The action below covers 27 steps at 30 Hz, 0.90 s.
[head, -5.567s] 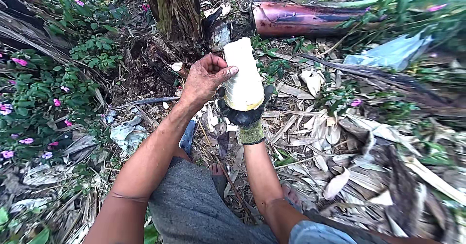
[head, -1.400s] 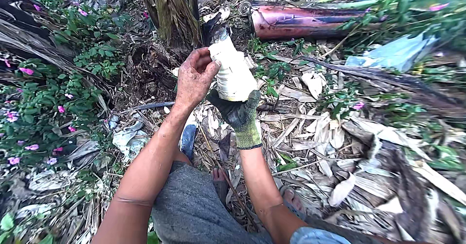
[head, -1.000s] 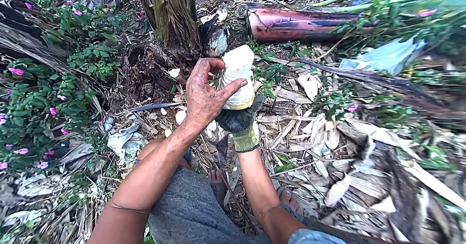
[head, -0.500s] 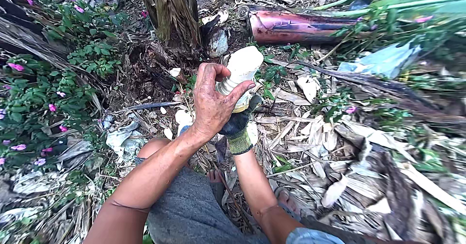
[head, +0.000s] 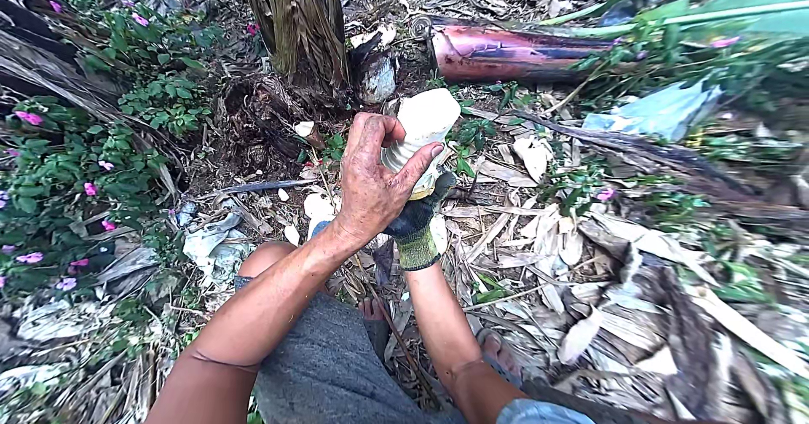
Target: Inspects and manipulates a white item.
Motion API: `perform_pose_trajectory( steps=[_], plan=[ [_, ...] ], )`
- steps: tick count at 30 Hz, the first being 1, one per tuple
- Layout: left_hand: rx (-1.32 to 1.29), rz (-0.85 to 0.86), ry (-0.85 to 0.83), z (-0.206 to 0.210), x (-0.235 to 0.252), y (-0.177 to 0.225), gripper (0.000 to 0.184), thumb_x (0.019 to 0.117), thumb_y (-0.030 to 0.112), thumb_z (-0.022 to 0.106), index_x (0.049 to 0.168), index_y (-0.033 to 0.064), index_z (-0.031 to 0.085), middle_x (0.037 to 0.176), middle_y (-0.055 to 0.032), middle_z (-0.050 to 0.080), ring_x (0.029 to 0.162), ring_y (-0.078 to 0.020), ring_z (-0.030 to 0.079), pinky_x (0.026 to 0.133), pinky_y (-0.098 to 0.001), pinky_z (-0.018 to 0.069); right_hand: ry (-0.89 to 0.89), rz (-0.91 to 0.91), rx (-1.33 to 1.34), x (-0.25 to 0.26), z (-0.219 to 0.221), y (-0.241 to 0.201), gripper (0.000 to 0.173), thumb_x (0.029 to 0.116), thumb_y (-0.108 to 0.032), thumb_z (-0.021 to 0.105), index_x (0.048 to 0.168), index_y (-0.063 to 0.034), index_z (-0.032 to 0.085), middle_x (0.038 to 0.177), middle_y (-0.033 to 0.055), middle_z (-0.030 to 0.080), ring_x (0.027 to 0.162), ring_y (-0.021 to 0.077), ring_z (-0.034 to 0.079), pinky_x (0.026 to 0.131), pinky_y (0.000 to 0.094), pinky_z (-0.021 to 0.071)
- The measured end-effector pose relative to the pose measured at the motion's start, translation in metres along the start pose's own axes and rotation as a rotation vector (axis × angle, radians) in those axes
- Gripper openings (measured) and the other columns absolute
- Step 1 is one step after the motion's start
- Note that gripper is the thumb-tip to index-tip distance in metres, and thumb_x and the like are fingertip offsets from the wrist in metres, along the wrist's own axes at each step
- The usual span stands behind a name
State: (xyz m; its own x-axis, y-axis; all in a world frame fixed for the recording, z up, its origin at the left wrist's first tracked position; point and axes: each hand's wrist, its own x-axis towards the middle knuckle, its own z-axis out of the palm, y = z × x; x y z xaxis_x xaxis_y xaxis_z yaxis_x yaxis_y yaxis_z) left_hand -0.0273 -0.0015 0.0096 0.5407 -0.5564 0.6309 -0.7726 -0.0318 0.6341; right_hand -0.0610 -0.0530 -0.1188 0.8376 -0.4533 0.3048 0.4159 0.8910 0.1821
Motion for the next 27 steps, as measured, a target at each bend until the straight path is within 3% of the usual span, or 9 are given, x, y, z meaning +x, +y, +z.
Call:
perform_pose_trajectory(
  steps=[4,6,9,14,17,20,23,24,27],
  plan=[
    [0.026,0.067,0.045,0.003,-0.002,-0.001,0.022,0.0879,0.014,0.079,0.08,0.0034,0.061,0.096,-0.0096,0.057,0.091,-0.0166,0.058,0.075,-0.0253,0.0507,-0.015,-0.052,-0.227,-0.004,-0.007,-0.001,0.076,0.08,-0.073,0.068,0.135,-0.0219,0.059,0.126,0.0035,0.068,0.118,0.0185,0.065,0.098,0.0425,0.0552],
    [0.016,0.034,0.06,0.001,0.001,-0.002,0.026,0.0851,0.017,0.083,0.088,0.0045,0.06,0.099,-0.0089,0.057,0.09,-0.0154,0.059,0.074,-0.025,0.0521,0.04,-0.069,-0.305,-0.007,0.004,-0.001,0.071,0.0764,-0.075,0.069,0.125,-0.0243,0.065,0.115,-0.0001,0.072,0.108,0.0151,0.069,0.092,0.0392,0.0577],
    [-0.023,-0.021,0.068,-0.001,0.003,-0.004,0.036,0.0829,0.018,0.086,0.102,0.0049,0.059,0.104,-0.0088,0.058,0.089,-0.0149,0.061,0.072,-0.026,0.054,0.037,-0.091,-0.39,-0.007,-0.009,-0.005,0.072,0.0778,-0.078,0.065,0.124,-0.0232,0.065,0.111,0.0018,0.073,0.103,0.0169,0.07,0.089,0.0407,0.0585],
    [-0.067,-0.106,0.061,-0.003,0.001,-0.005,0.041,0.0803,0.019,0.088,0.104,0.0087,0.056,0.105,-0.0065,0.057,0.087,-0.0137,0.06,0.07,-0.0255,0.0533,0.061,-0.105,-0.388,-0.006,-0.01,-0.007,0.078,0.0694,-0.079,0.072,0.122,-0.0217,0.068,0.111,0.0032,0.074,0.102,0.0177,0.072,0.089,0.0409,0.0604],
    [-0.108,-0.168,0.082,-0.004,0.0,-0.003,0.042,0.0806,0.018,0.088,0.106,0.0102,0.055,0.103,-0.0057,0.056,0.086,-0.0137,0.06,0.069,-0.0261,0.0548,0.152,-0.196,-0.568,-0.009,0.0,-0.002,0.078,0.0714,-0.079,0.071,0.123,-0.0199,0.067,0.112,0.003,0.074,0.106,0.0191,0.07,0.094,0.0438,0.0581],
    [-0.18,-0.204,0.074,-0.005,0.001,-0.001,0.039,0.0837,0.016,0.085,0.109,0.0107,0.055,0.107,-0.005,0.057,0.088,-0.0133,0.061,0.071,-0.0261,0.0558,0.244,-0.266,-0.695,-0.01,0.013,0.002,0.068,0.0749,-0.076,0.071,0.114,-0.0203,0.07,0.101,-0.0011,0.075,0.098,0.0149,0.071,0.09,0.0398,0.0592],
    [-0.226,-0.174,0.081,-0.004,0.002,-0.001,0.028,0.0886,0.011,0.079,0.108,0.0086,0.058,0.105,-0.0058,0.059,0.086,-0.014,0.065,0.07,-0.0275,0.0597,0.285,-0.25,-0.793,-0.004,0.002,-0.003,0.027,0.0963,-0.045,0.066,0.098,-0.0182,0.069,0.079,-0.0062,0.067,0.072,0.0057,0.065,0.065,0.0264,0.0547],
    [-0.211,-0.14,0.096,-0.003,0.002,-0.002,0.022,0.0898,0.008,0.076,0.105,0.007,0.06,0.104,-0.0061,0.059,0.085,-0.014,0.064,0.07,-0.0276,0.0592,0.332,-0.231,-0.835,-0.003,0.006,-0.004,0.017,0.0981,-0.03,0.063,0.094,-0.0143,0.067,0.073,-0.0054,0.062,0.066,0.0055,0.061,0.061,0.0253,0.052],
    [-0.178,-0.129,0.103,-0.003,0.002,-0.004,0.021,0.0883,0.006,0.074,0.105,0.0079,0.061,0.106,-0.0053,0.058,0.09,-0.0134,0.063,0.072,-0.0269,0.0574,0.425,-0.267,-0.849,-0.004,0.012,0.0,0.01,0.097,-0.019,0.063,0.095,-0.0095,0.065,0.073,-0.0023,0.062,0.065,0.0079,0.06,0.061,0.0273,0.0527]
  ],
)
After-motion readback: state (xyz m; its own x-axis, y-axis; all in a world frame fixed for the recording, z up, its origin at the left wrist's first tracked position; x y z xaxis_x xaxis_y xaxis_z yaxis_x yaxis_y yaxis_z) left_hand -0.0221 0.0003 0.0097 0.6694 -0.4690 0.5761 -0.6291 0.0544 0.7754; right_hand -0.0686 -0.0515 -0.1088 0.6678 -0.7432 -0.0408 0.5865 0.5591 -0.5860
